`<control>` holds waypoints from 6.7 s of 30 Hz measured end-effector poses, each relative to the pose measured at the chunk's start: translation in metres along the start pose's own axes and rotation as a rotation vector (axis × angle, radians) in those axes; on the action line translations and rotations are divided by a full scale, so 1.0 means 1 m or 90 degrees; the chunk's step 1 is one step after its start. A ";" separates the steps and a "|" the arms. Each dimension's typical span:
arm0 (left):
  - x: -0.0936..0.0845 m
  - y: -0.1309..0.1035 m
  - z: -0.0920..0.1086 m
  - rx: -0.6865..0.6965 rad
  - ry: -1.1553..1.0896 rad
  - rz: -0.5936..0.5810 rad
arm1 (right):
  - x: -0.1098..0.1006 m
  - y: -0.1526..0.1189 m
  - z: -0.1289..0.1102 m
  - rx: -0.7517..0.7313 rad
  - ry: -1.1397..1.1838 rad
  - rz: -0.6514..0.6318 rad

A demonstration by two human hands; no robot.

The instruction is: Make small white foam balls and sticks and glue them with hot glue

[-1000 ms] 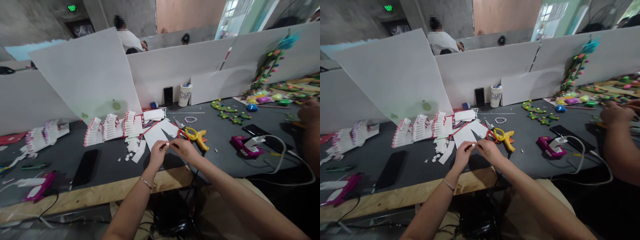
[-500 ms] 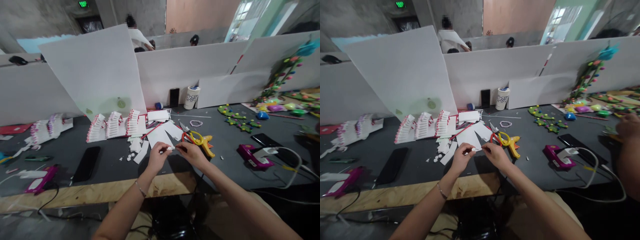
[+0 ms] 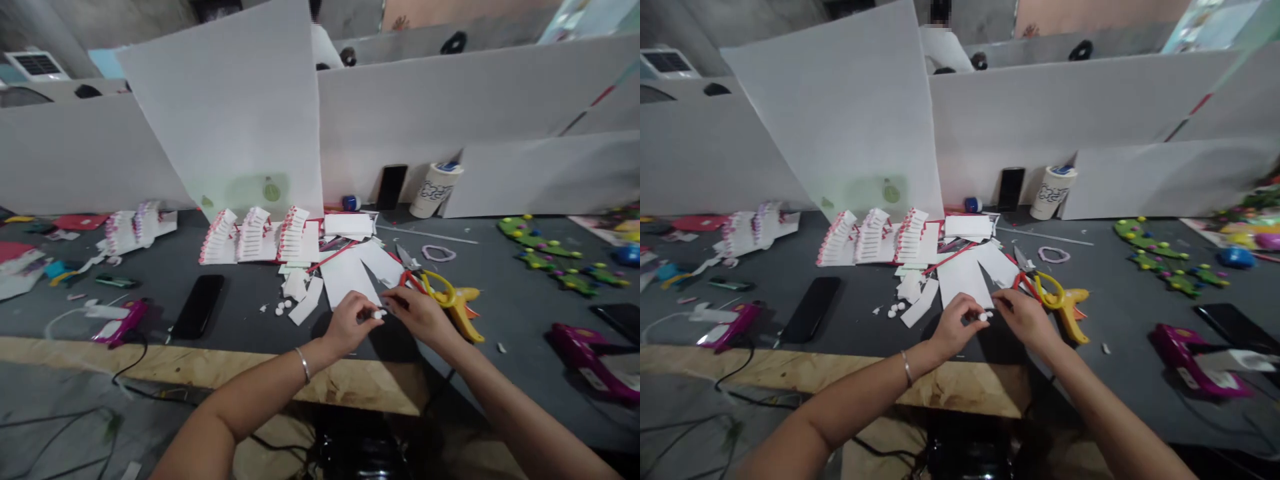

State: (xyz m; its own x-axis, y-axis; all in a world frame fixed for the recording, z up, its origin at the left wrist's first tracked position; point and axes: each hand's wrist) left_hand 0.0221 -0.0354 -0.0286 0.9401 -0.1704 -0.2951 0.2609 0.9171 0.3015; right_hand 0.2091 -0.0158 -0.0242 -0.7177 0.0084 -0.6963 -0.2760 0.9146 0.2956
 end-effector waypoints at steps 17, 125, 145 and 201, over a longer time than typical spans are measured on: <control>-0.006 -0.001 -0.002 -0.085 -0.089 0.060 | 0.016 0.007 0.004 0.039 0.118 0.070; -0.006 0.015 0.000 -0.290 -0.334 0.019 | 0.011 0.007 -0.021 0.104 0.353 -0.032; -0.002 0.017 0.006 -0.434 -0.500 0.074 | 0.015 0.003 -0.021 0.051 0.254 0.051; -0.014 0.019 -0.010 -0.267 -0.334 0.088 | -0.074 -0.001 0.026 0.117 -0.392 0.018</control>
State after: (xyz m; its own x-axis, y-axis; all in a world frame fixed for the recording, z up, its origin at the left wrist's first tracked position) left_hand 0.0113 -0.0123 -0.0278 0.9681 -0.0964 0.2313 0.1228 0.9871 -0.1028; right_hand 0.2792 -0.0068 0.0096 -0.2102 0.2148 -0.9538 -0.1089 0.9644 0.2411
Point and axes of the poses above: each hand's wrist, its own y-axis towards the middle knuckle, its own x-axis out of the palm, z = x × y, and after that the axes turned 3 degrees about -x, right-handed
